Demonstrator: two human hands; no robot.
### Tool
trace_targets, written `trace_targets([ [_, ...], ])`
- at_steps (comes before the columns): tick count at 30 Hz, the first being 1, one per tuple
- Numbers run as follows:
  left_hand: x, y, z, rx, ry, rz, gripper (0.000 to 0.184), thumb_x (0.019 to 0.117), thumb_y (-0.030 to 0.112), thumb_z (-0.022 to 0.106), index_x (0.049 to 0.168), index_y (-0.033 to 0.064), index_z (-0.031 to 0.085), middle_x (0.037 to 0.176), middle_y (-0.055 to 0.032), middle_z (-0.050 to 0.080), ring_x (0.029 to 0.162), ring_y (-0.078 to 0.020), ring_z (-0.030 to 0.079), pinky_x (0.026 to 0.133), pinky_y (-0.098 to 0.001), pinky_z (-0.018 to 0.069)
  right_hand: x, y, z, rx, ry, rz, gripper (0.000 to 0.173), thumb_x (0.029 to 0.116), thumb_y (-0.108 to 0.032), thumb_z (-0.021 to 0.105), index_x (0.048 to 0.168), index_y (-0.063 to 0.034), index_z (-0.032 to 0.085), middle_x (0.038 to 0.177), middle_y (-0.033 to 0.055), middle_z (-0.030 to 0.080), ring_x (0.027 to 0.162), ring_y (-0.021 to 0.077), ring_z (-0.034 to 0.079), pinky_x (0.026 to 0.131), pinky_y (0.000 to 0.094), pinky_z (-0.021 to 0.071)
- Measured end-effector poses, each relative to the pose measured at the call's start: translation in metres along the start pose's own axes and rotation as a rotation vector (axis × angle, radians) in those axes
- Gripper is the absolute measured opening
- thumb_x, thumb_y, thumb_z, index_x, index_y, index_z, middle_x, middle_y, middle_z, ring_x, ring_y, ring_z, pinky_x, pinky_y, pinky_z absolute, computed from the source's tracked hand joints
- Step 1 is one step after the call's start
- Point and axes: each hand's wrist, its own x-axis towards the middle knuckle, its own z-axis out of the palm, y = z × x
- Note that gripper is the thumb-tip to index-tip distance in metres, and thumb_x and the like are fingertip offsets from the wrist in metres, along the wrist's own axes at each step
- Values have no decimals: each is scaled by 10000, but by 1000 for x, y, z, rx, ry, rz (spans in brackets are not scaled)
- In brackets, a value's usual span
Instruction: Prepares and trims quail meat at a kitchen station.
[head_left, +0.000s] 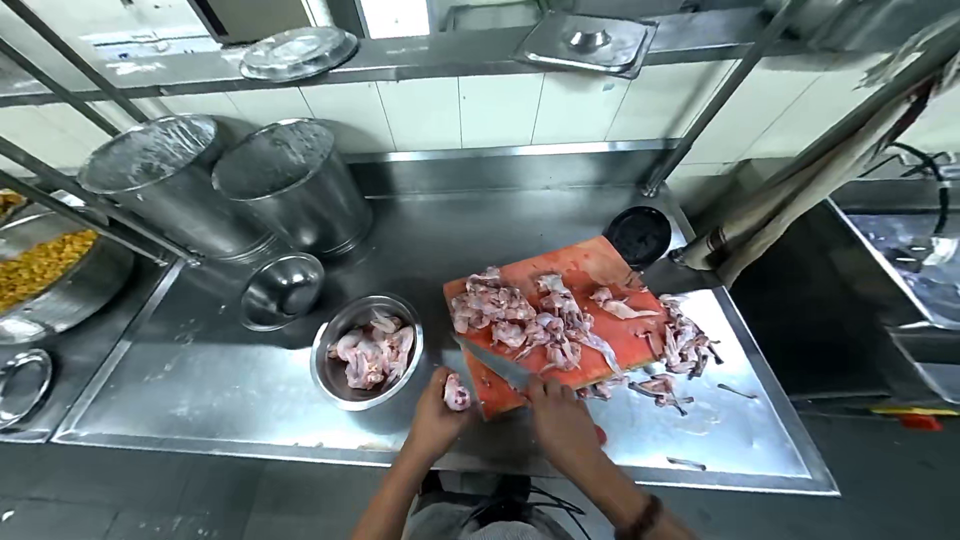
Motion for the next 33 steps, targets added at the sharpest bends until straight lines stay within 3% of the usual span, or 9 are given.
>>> trace_targets([
  [2, -3, 13, -1, -77, 3, 39, 732, 763, 340, 883, 1301, -5, 526, 1114, -114, 649, 971, -153, 655, 883, -336, 574, 19, -9, 2, 55, 27, -38, 504, 954, -80, 584, 1457, -86, 553, 1444, 271, 527, 1334, 510, 492, 986, 692, 464],
  [4, -6, 25, 0, -198, 22, 60, 778, 761, 330, 880, 1327, -29, 485, 1115, -120, 636, 952, -143, 658, 861, -309, 579, 17, -22, -8, 274, 88, -115, 374, 998, -168, 545, 1344, -75, 651, 1420, 207, 579, 1371, 410, 497, 1091, 606, 433],
  [7, -8, 34, 9, -301, 79, 153, 852, 812, 479, 790, 1345, -72, 418, 1111, -125, 628, 968, -126, 655, 872, -307, 579, -2, -46, -13, 1050, 16, -233, 369, 1093, -232, 421, 1275, -17, 659, 1237, 100, 683, 1147, 152, 654, 1010, 350, 547],
  [11, -4, 29, 22, -248, 79, 196, 992, 852, 748, 596, 1374, -80, 439, 1235, -184, 581, 1112, -176, 606, 972, -361, 540, -23, -69, -21, 1450, -170, -160, 394, 1101, -253, 374, 1321, -4, 587, 1200, 83, 673, 1087, 116, 657, 978, 338, 558],
  [16, -3, 29, 17, -304, -140, 191, 1040, 883, 806, 480, 1413, -88, 423, 1318, -172, 567, 1195, -146, 570, 1020, -328, 502, -29, -59, -24, 1378, -256, -180, 457, 1092, -323, 451, 1441, -29, 483, 1158, 60, 642, 1010, 88, 621, 936, 309, 520],
  [18, -3, 34, 7, -372, -307, 137, 847, 956, 653, 504, 1413, -59, 456, 1309, -126, 598, 1172, -123, 587, 999, -314, 513, -31, -55, -18, 1385, -244, -199, 395, 1070, -300, 520, 1346, -19, 535, 1054, 39, 646, 917, 86, 619, 871, 298, 526],
  [22, -2, 34, 2, -468, -500, 76, 386, 963, 361, 619, 1171, 36, 614, 954, -17, 672, 784, -97, 639, 666, -285, 556, -43, -52, -22, 1075, -210, -249, 299, 1050, -263, 516, 1171, -21, 644, 954, 82, 694, 868, 169, 677, 841, 411, 564],
  [27, -5, 53, 6, -412, -383, 65, 260, 866, 274, 688, 996, 69, 596, 888, -11, 606, 823, -100, 607, 754, -294, 537, -61, -85, -40, 587, -68, -82, 422, 1030, -399, 486, 1002, -27, 684, 918, 181, 698, 915, 350, 699, 806, 602, 536],
  [33, -15, 78, -8, -536, -292, 172, 286, 827, 152, 733, 990, 60, 516, 843, -10, 573, 751, -90, 590, 684, -260, 526, -74, -107, -53, 444, 130, -3, 432, 963, -418, 516, 886, -21, 669, 784, 167, 684, 789, 361, 711, 683, 596, 543],
])
